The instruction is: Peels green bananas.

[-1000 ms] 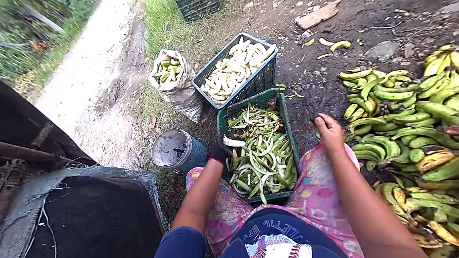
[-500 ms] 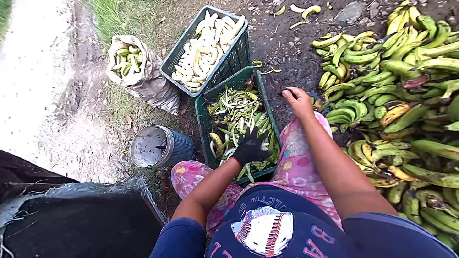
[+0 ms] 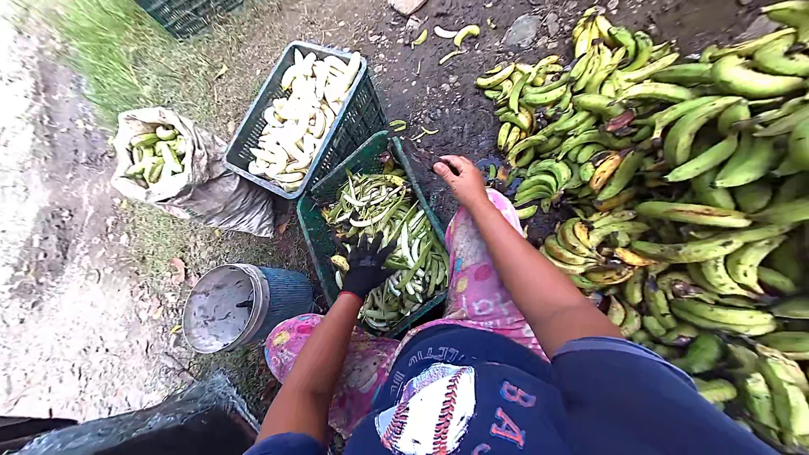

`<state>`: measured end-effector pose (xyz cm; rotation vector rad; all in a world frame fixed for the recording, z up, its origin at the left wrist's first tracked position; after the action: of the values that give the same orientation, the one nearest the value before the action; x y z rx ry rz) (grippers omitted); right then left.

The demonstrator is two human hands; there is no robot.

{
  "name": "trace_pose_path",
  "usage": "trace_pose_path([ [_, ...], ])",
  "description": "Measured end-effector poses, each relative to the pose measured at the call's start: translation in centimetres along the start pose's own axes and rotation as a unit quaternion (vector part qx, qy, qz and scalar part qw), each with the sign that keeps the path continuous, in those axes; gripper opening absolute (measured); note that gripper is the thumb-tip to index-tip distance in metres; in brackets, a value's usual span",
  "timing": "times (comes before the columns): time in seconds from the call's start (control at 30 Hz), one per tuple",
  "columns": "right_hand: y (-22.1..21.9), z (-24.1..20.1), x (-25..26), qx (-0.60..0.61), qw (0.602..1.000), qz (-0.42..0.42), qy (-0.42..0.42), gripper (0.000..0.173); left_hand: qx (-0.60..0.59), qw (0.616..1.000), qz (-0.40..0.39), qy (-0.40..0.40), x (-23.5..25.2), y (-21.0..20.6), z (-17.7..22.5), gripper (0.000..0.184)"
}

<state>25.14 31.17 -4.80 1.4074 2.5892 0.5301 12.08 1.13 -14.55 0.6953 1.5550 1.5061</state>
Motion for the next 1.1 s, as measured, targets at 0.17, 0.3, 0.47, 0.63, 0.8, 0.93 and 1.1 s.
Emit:
trace_pose_path([
  [0.17, 1.8, 0.2, -0.4, 0.134, 0.987, 0.093, 0.001, 0.042, 0.04, 0.99, -0.137, -0.001, -4.7, 0.9, 1.4, 0.078],
  [0.3, 5.1, 2.0, -1.1, 0.179, 0.967, 0.18, 0.002, 0.042, 0.043, 0.98, -0.195, 0.026, -5.7, 3.2, 0.8, 0.075],
  [0.47, 9.5, 10.9, -3.1, 0.144, 0.935, 0.289, -0.143, 0.05, -0.003, 0.994, -0.096, 0.043, -4.6, 3.9, 2.9, 0.095],
  [0.63, 12.0, 25.3, -11.5, -0.08, 0.884, 0.241, -0.393, 0.068, 0.026, 0.999, -0.033, 0.025, -3.6, -2.9, 5.4, 0.117],
  [0.8, 16.3, 30.7, -19.9, -0.118, 0.784, 0.299, -0.532, 0.045, 0.065, 0.996, -0.052, 0.031, -2.7, -4.9, 4.8, 0.128],
  [0.93, 20.9, 31.4, -19.3, 0.03, 0.732, 0.485, -0.478, 0.037, 0.034, 0.992, -0.119, 0.037, -2.0, -2.8, 4.2, 0.122],
  [1.1, 23.3, 30.7, -15.6, -0.044, 0.798, 0.39, -0.457, 0.04, -0.102, 0.991, -0.088, 0.014, -1.8, -0.6, 2.8, 0.082],
])
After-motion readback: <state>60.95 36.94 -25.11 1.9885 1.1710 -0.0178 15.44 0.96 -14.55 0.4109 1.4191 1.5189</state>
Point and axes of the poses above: each hand's wrist, its own x-axis towards the middle knuckle, its own y-axis out of the back of the hand, z = x × y, the point moved 2 cm from there along x, towards the middle knuckle, and after that the axes turned 14 degrees about z, right-handed, at the moved point
